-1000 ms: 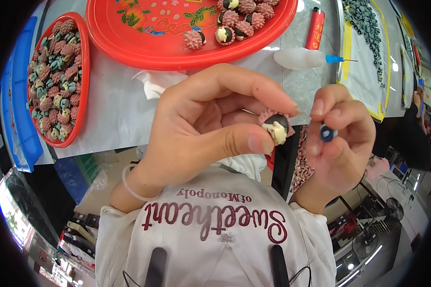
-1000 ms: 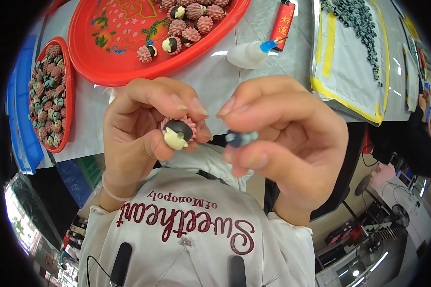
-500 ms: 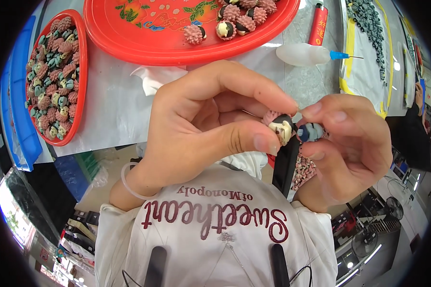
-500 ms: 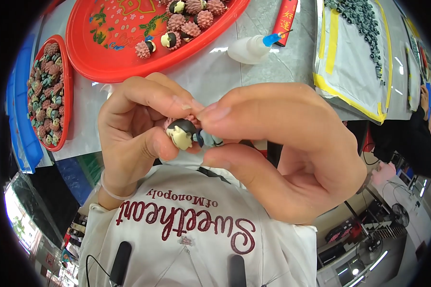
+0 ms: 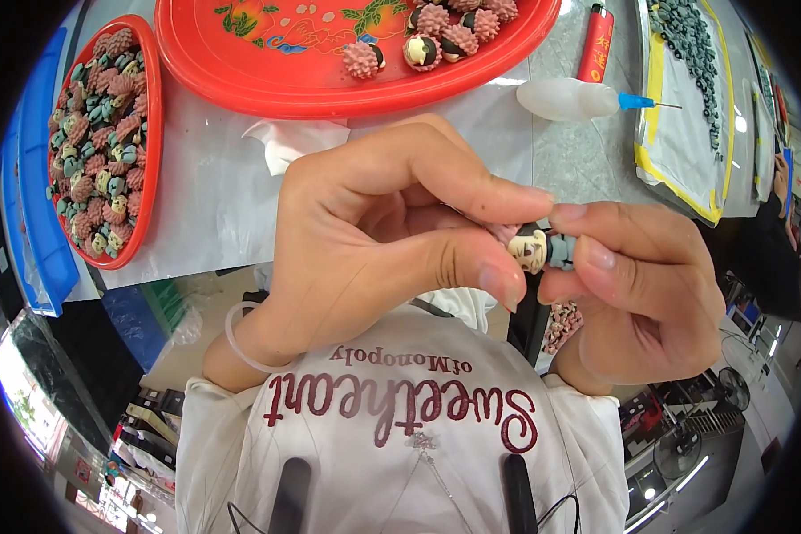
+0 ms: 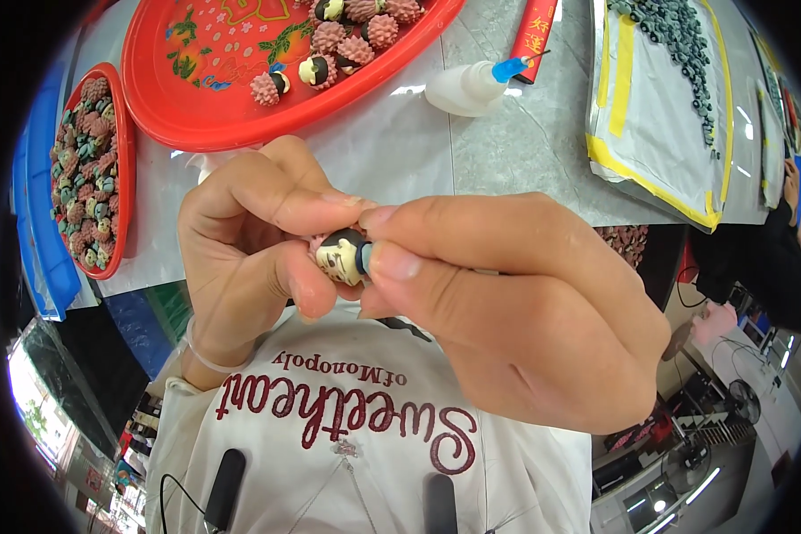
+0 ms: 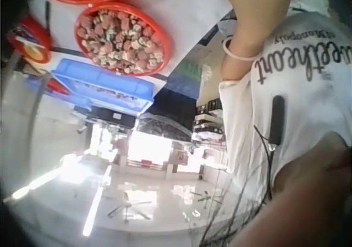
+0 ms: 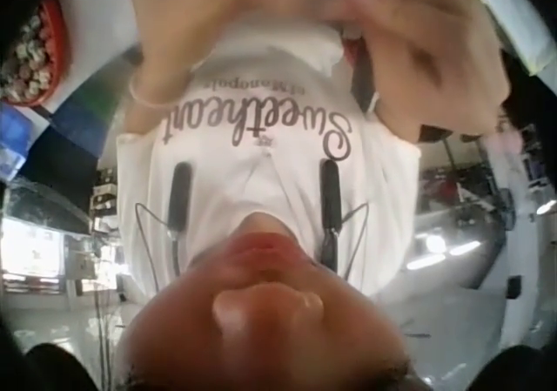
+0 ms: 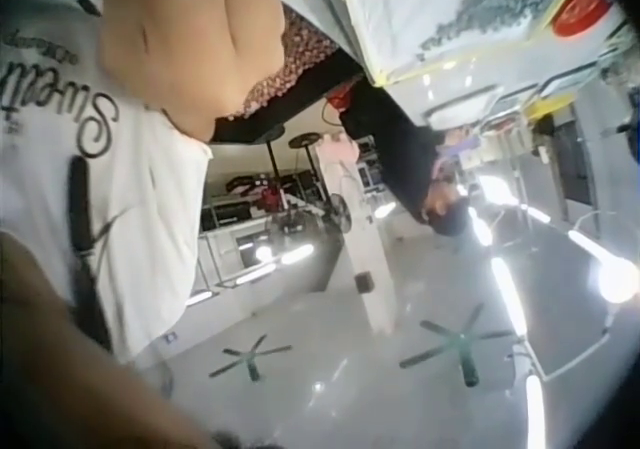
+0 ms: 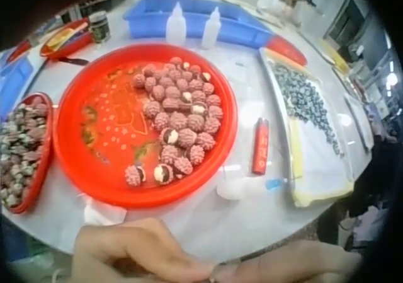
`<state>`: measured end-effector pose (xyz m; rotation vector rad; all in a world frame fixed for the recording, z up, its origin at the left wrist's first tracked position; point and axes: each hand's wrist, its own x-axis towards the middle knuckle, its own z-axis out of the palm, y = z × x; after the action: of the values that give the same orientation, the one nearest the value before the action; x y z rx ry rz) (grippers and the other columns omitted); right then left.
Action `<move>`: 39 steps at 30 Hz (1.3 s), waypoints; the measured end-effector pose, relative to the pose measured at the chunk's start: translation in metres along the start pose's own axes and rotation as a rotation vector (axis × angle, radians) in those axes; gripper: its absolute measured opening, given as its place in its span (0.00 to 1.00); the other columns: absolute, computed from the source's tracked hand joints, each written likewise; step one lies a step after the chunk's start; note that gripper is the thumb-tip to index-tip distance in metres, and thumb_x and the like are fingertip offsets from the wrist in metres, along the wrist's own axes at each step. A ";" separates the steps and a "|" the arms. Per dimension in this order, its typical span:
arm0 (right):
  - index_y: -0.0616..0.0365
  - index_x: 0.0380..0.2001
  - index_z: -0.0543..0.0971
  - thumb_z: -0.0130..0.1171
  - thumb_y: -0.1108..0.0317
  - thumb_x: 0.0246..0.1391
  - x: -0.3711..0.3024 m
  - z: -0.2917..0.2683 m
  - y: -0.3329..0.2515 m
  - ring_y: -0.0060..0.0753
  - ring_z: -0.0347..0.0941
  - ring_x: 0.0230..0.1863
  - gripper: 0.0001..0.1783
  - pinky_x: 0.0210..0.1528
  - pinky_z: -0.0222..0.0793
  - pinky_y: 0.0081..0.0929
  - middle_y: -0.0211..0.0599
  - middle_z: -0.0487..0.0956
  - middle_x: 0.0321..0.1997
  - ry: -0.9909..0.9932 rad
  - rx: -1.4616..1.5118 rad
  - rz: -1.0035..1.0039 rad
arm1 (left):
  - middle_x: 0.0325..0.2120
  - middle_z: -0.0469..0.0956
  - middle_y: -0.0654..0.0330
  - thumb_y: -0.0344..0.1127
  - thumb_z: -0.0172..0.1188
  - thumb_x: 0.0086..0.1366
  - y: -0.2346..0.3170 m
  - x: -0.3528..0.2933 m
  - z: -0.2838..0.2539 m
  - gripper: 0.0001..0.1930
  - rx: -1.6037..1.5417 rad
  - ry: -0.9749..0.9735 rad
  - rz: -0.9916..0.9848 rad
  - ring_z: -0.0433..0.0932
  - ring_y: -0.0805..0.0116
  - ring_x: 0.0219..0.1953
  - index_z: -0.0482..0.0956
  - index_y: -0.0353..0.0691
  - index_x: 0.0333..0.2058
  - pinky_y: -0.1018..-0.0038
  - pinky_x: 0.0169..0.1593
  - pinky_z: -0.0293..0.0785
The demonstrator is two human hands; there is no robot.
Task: The person assembles small figurines by applying adhesive to the components with a dispenser bottle and joining the pieces together by hand, periodically sorting and placing the assembled figurines into trays and bins.
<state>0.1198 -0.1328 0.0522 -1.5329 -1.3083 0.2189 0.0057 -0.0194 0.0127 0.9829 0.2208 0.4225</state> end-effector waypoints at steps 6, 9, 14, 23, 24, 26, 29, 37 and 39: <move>0.57 0.26 0.74 0.60 0.78 0.36 0.002 0.010 0.009 0.27 0.68 0.25 0.10 0.22 0.62 0.15 0.47 0.72 0.30 -0.021 -0.110 -0.076 | 0.28 0.71 0.55 0.34 0.67 0.41 0.010 0.002 -0.002 0.20 -0.038 0.086 -0.108 0.73 0.69 0.30 0.71 0.31 0.32 0.77 0.35 0.70; 0.54 0.31 0.76 0.61 0.65 0.38 0.004 0.010 0.005 0.27 0.63 0.27 0.12 0.25 0.57 0.15 0.43 0.67 0.34 -0.060 -0.116 -0.107 | 0.29 0.71 0.54 0.34 0.67 0.41 0.013 0.002 -0.008 0.22 -0.002 0.055 0.026 0.73 0.65 0.33 0.69 0.32 0.34 0.75 0.37 0.71; 0.58 0.34 0.73 0.58 0.50 0.40 -0.003 0.011 0.015 0.30 0.60 0.30 0.23 0.30 0.56 0.21 0.41 0.65 0.33 -0.110 -0.084 -0.063 | 0.31 0.71 0.52 0.30 0.66 0.42 0.030 -0.002 -0.025 0.24 0.158 0.085 0.234 0.74 0.62 0.35 0.66 0.33 0.38 0.74 0.36 0.72; 0.63 0.29 0.75 0.59 0.58 0.39 -0.008 0.014 0.010 0.27 0.60 0.21 0.18 0.23 0.53 0.20 0.35 0.67 0.20 0.041 -0.034 0.076 | 0.34 0.71 0.50 0.23 0.56 0.44 0.072 -0.018 -0.069 0.20 0.725 0.290 0.596 0.73 0.61 0.38 0.65 0.29 0.40 0.76 0.38 0.71; 0.63 0.29 0.75 0.59 0.58 0.39 -0.009 0.013 0.010 0.27 0.60 0.21 0.18 0.23 0.53 0.20 0.35 0.67 0.20 0.039 -0.015 0.063 | 0.34 0.71 0.50 0.23 0.56 0.44 0.084 -0.025 -0.074 0.20 0.746 0.300 0.603 0.73 0.61 0.38 0.65 0.29 0.40 0.76 0.38 0.71; 0.64 0.28 0.74 0.58 0.63 0.42 -0.010 0.013 0.011 0.27 0.60 0.21 0.14 0.22 0.53 0.20 0.36 0.68 0.21 0.088 -0.031 0.140 | 0.35 0.72 0.58 0.19 0.55 0.42 0.106 -0.037 -0.087 0.18 1.301 0.432 0.382 0.72 0.69 0.37 0.70 0.32 0.36 0.77 0.38 0.68; 0.65 0.27 0.74 0.56 0.69 0.42 -0.013 0.016 0.013 0.27 0.61 0.21 0.10 0.22 0.54 0.18 0.38 0.69 0.21 0.103 0.004 0.172 | 0.33 0.74 0.60 0.21 0.56 0.43 0.116 -0.047 -0.101 0.14 1.690 0.465 0.332 0.72 0.66 0.37 0.74 0.37 0.32 0.75 0.39 0.66; 0.66 0.27 0.74 0.56 0.76 0.39 -0.010 0.017 0.010 0.25 0.62 0.21 0.08 0.22 0.54 0.16 0.38 0.70 0.21 0.069 0.029 0.211 | 0.36 0.70 0.60 0.31 0.54 0.50 0.118 -0.045 -0.102 0.11 2.061 0.715 0.207 0.69 0.62 0.37 0.73 0.42 0.35 0.71 0.41 0.64; 0.67 0.27 0.74 0.55 0.79 0.38 -0.011 0.014 0.011 0.25 0.62 0.21 0.07 0.22 0.55 0.16 0.38 0.70 0.21 0.060 0.032 0.219 | 0.37 0.69 0.60 0.32 0.53 0.50 0.120 -0.042 -0.103 0.12 2.023 0.635 0.175 0.69 0.61 0.38 0.72 0.41 0.36 0.71 0.41 0.65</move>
<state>0.1130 -0.1320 0.0324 -1.6431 -1.0852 0.3283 -0.0996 0.0976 0.0572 2.8315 1.2927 0.6150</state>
